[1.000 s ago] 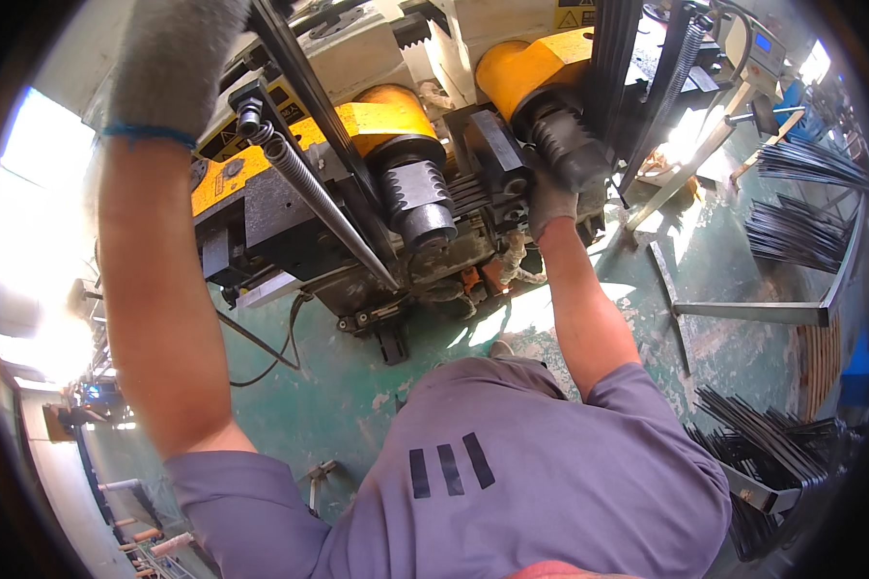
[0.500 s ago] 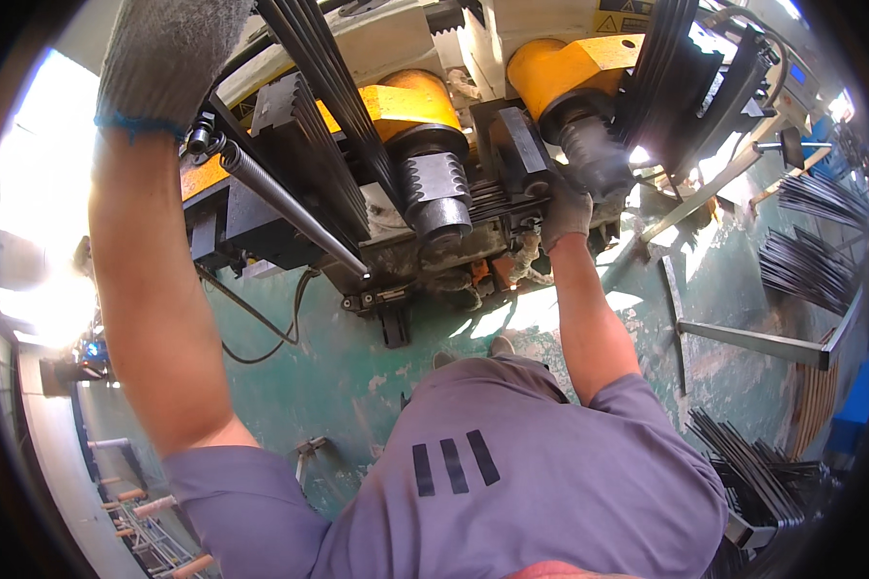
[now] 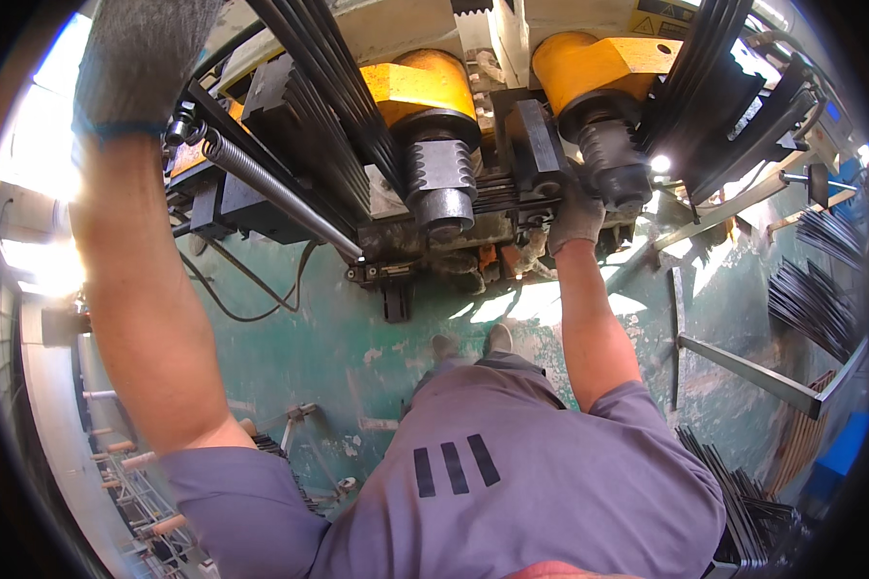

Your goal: The person picks up metal bars from a stack, inserts them into a machine to bend them, and then places the bent bars onto another stack.

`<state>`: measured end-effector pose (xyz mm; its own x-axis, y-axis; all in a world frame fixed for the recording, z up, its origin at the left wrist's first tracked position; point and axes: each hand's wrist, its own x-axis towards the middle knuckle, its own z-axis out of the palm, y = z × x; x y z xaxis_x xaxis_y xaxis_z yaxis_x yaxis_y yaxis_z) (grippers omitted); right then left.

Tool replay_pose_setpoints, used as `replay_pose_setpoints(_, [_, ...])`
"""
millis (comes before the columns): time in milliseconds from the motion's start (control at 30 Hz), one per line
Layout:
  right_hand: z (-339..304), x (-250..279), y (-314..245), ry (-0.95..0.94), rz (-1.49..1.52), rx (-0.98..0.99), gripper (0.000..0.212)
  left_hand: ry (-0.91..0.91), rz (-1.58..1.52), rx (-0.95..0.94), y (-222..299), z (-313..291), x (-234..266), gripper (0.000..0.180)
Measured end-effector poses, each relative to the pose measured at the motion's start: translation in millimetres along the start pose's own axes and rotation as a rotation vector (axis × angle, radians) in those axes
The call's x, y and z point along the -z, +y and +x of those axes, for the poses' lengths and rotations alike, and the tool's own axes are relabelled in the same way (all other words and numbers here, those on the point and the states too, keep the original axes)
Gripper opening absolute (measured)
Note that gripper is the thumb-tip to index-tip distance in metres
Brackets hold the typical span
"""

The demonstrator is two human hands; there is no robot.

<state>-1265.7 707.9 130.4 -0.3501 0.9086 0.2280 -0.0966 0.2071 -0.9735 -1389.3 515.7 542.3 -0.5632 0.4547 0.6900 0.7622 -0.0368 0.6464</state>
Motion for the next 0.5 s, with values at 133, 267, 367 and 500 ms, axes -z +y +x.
replay_pose_setpoints(133, [3, 7, 13, -0.069, -0.291, 0.124, 0.035, 0.006, 0.017, 0.012, 3, 2, 1, 0.017])
replay_pose_setpoints(267, [0, 4, 6, -0.072, -0.445, 0.222, 0.037, 0.011, 0.025, 0.020, 4, -1, 5, 0.016])
replay_pose_setpoints(367, [-2, 13, 3, -0.095, -0.485, 0.119, 0.038, -0.009, -0.001, 0.024, -1, 1, -2, 0.015])
replay_pose_setpoints(500, [-10, 8, -14, -0.117, -0.633, 0.253, 0.036, 0.006, 0.047, 0.031, 9, -8, 10, 0.014])
